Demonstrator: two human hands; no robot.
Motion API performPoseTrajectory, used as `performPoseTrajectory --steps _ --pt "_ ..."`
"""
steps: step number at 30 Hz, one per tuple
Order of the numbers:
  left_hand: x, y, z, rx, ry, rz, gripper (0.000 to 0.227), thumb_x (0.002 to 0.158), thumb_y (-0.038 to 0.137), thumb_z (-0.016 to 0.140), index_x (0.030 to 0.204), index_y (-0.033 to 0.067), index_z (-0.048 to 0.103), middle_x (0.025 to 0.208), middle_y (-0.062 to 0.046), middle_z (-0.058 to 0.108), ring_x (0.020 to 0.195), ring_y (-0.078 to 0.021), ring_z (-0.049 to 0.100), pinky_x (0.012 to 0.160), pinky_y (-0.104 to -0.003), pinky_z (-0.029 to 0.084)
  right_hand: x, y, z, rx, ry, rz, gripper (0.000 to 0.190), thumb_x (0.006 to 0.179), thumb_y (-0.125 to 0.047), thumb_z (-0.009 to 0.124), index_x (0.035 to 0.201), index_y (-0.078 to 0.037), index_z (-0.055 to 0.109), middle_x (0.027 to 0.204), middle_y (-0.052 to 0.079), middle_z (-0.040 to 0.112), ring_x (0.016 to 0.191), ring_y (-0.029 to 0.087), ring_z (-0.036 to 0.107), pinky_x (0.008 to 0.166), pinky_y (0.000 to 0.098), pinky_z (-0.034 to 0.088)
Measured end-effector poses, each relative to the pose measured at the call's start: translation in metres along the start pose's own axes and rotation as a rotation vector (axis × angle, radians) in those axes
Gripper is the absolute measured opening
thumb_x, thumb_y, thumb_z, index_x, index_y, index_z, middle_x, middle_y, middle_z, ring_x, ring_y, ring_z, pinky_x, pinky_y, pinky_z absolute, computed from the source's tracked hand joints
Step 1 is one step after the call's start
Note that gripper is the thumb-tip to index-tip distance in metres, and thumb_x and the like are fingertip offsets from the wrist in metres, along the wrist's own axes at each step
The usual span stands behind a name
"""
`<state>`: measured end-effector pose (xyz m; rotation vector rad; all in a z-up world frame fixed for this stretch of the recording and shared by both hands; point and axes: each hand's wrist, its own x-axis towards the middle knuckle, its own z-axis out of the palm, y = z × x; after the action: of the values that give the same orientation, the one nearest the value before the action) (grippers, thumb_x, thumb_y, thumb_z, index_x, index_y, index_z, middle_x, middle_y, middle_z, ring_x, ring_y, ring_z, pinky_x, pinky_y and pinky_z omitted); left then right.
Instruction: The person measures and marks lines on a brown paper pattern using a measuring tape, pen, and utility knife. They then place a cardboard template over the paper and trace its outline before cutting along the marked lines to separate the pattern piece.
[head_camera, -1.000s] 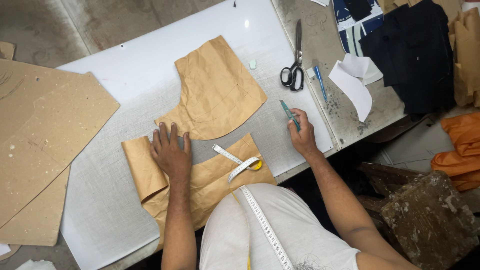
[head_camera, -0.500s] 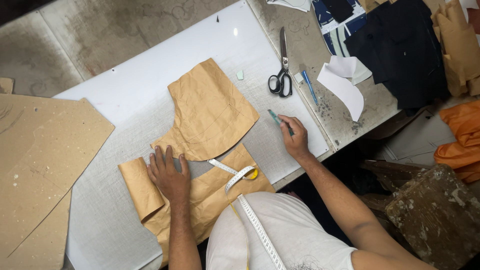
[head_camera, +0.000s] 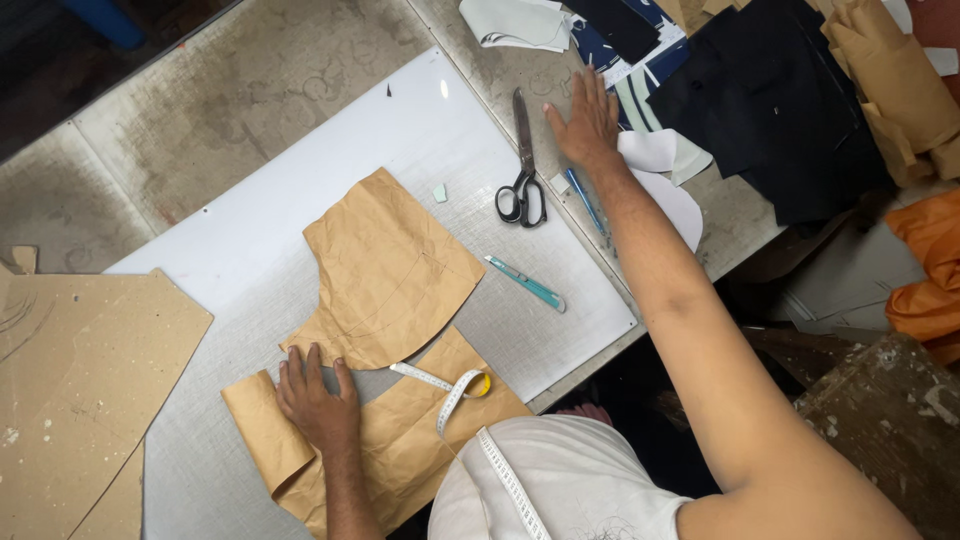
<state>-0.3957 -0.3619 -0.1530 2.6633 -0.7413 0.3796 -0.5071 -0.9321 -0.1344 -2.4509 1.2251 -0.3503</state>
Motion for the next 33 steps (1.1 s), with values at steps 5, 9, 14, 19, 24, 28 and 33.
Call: performPoseTrajectory --steps 5,9,14,19,24,28,33 --pt "0.002 0.001 0.006 -0.007 0.017 -0.002 0.045 0.102 0.031 0.064 0.142 0.0097 0.064 0.16 -0.016 0.049 0.153 -0.0351 0.038 0.127 -0.058 0.023 0.008 -0.001 0.014 -0.11 -0.138 0.057 0.098 0.1 -0.07 0.039 0.165 -0.003 0.008 0.172 0.018 -0.002 0.159 0.031 -0.006 0.128 0.0532 0.0" --pt "-0.001 -0.001 0.008 0.012 0.016 0.004 0.044 0.104 0.03 0.065 0.143 0.0095 0.063 0.161 -0.017 0.049 0.154 -0.0358 0.039 0.128 -0.059 0.023 0.005 0.006 0.021 -0.139 -0.122 0.023 0.099 0.1 -0.071 0.042 0.165 -0.004 0.008 0.173 0.019 -0.001 0.16 0.032 -0.005 0.13 0.0544 0.002" --pt "-0.001 -0.001 0.012 0.008 0.019 -0.007 0.044 0.103 0.029 0.065 0.144 0.0102 0.063 0.161 -0.017 0.05 0.154 -0.036 0.039 0.128 -0.059 0.023 0.007 0.01 0.027 -0.141 -0.072 -0.017 0.098 0.102 -0.068 0.045 0.165 -0.002 0.011 0.172 0.022 0.002 0.159 0.035 -0.002 0.129 0.0578 0.004" --pt "-0.001 0.0 0.013 0.024 0.006 -0.018 0.045 0.103 0.029 0.065 0.144 0.01 0.063 0.161 -0.017 0.049 0.154 -0.0365 0.038 0.127 -0.061 0.022 0.006 0.011 0.031 -0.123 -0.038 -0.034 0.097 0.102 -0.066 0.046 0.164 -0.001 0.011 0.171 0.023 0.003 0.159 0.036 -0.002 0.128 0.0583 0.004" --pt "-0.001 0.0 0.013 0.019 -0.002 -0.022 0.045 0.103 0.028 0.064 0.144 0.0098 0.063 0.161 -0.016 0.049 0.155 -0.0355 0.037 0.128 -0.061 0.021 0.007 0.012 0.031 -0.112 -0.061 -0.016 0.094 0.104 -0.064 0.044 0.164 0.0 0.011 0.172 0.023 0.002 0.159 0.035 -0.002 0.128 0.0586 0.003" --pt "-0.001 0.002 0.01 0.006 -0.004 -0.023 0.045 0.103 0.029 0.065 0.144 0.0094 0.063 0.161 -0.017 0.049 0.155 -0.0359 0.037 0.127 -0.06 0.021 0.011 0.006 0.032 -0.091 -0.078 0.023 0.091 0.105 -0.061 0.04 0.164 0.001 0.01 0.172 0.023 0.001 0.16 0.035 -0.003 0.129 0.0577 0.002" --pt "0.002 0.005 0.01 -0.012 0.007 -0.008 0.044 0.104 0.029 0.065 0.144 0.0091 0.063 0.161 -0.016 0.05 0.155 -0.0363 0.038 0.128 -0.059 0.023 0.014 0.002 0.038 -0.08 -0.073 0.076 0.093 0.105 -0.064 0.037 0.164 0.003 0.009 0.172 0.024 -0.001 0.16 0.036 -0.004 0.129 0.0561 0.001"
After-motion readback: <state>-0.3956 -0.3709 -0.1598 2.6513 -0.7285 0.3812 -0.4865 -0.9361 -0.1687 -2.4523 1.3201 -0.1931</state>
